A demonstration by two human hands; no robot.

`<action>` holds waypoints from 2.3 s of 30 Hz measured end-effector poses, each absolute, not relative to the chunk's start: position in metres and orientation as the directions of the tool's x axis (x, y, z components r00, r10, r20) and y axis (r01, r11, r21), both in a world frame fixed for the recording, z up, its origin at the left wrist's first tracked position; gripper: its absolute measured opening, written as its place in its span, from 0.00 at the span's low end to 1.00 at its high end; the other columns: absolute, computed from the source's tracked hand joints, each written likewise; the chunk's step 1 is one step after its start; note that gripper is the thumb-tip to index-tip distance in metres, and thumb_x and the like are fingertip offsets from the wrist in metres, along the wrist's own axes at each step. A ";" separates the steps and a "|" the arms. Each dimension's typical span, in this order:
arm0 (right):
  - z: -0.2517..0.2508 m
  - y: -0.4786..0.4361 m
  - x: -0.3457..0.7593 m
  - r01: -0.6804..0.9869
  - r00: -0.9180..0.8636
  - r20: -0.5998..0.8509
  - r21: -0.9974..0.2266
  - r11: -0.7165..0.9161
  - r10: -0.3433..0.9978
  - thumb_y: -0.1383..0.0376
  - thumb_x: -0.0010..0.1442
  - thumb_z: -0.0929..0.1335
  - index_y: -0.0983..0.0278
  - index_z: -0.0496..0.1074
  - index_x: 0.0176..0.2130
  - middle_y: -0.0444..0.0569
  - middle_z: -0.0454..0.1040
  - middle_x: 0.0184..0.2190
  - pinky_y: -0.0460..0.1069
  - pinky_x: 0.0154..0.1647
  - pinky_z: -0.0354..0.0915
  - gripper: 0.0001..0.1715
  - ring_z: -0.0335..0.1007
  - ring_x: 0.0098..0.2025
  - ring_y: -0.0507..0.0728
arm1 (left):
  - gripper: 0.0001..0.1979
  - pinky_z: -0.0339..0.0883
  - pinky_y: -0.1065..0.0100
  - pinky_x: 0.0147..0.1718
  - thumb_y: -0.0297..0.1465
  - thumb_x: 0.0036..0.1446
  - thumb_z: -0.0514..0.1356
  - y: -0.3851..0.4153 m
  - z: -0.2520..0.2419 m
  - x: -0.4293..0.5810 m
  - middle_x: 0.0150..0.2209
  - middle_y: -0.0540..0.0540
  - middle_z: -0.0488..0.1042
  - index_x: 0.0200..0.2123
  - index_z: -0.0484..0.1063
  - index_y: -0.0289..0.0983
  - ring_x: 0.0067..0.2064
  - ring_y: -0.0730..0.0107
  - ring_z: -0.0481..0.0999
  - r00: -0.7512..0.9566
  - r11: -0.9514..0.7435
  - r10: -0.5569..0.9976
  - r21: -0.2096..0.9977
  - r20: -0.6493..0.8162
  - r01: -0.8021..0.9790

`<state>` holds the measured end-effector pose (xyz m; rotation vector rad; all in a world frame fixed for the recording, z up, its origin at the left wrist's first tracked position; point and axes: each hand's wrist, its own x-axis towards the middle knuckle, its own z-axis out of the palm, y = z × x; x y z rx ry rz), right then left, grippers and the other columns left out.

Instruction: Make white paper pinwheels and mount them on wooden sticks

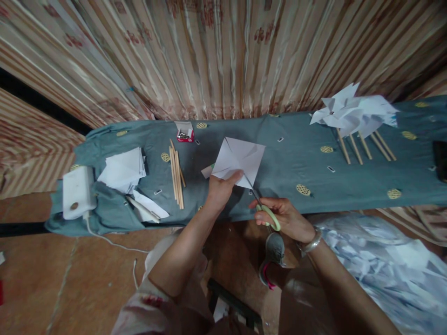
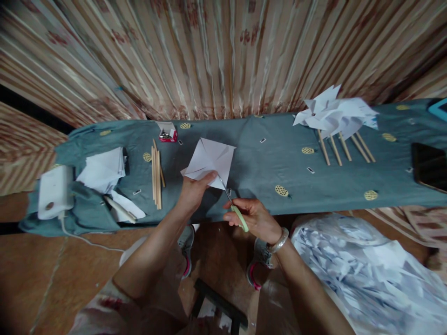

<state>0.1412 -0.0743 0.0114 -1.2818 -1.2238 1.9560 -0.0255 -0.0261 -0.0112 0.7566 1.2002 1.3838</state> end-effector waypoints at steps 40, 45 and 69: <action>0.003 -0.074 0.142 0.068 -0.356 -0.425 -0.900 -0.431 0.832 0.54 0.37 0.79 0.65 0.76 0.32 0.40 0.69 0.20 0.43 0.23 0.59 0.25 0.63 0.23 0.48 | 0.13 0.65 0.69 0.31 0.29 0.35 0.67 -0.033 -0.008 -0.020 0.27 0.50 0.74 0.29 0.72 0.35 0.30 0.70 0.71 -0.154 0.195 0.959 0.950 -0.237 -0.245; 0.003 -0.074 0.142 0.093 -0.357 -0.420 -0.905 -0.415 0.834 0.53 0.37 0.78 0.65 0.76 0.33 0.41 0.69 0.19 0.44 0.22 0.59 0.26 0.63 0.22 0.49 | 0.14 0.64 0.69 0.29 0.30 0.35 0.67 -0.033 -0.007 -0.019 0.27 0.50 0.74 0.29 0.72 0.35 0.29 0.71 0.70 -0.141 0.199 0.961 0.948 -0.239 -0.247; 0.003 -0.074 0.139 0.065 -0.333 -0.422 -0.902 -0.426 0.843 0.52 0.37 0.78 0.65 0.75 0.30 0.40 0.68 0.18 0.44 0.20 0.58 0.24 0.62 0.20 0.48 | 0.13 0.68 0.68 0.31 0.29 0.37 0.66 -0.034 -0.009 -0.018 0.31 0.47 0.77 0.31 0.73 0.34 0.33 0.67 0.74 -0.143 0.189 0.963 0.951 -0.229 -0.245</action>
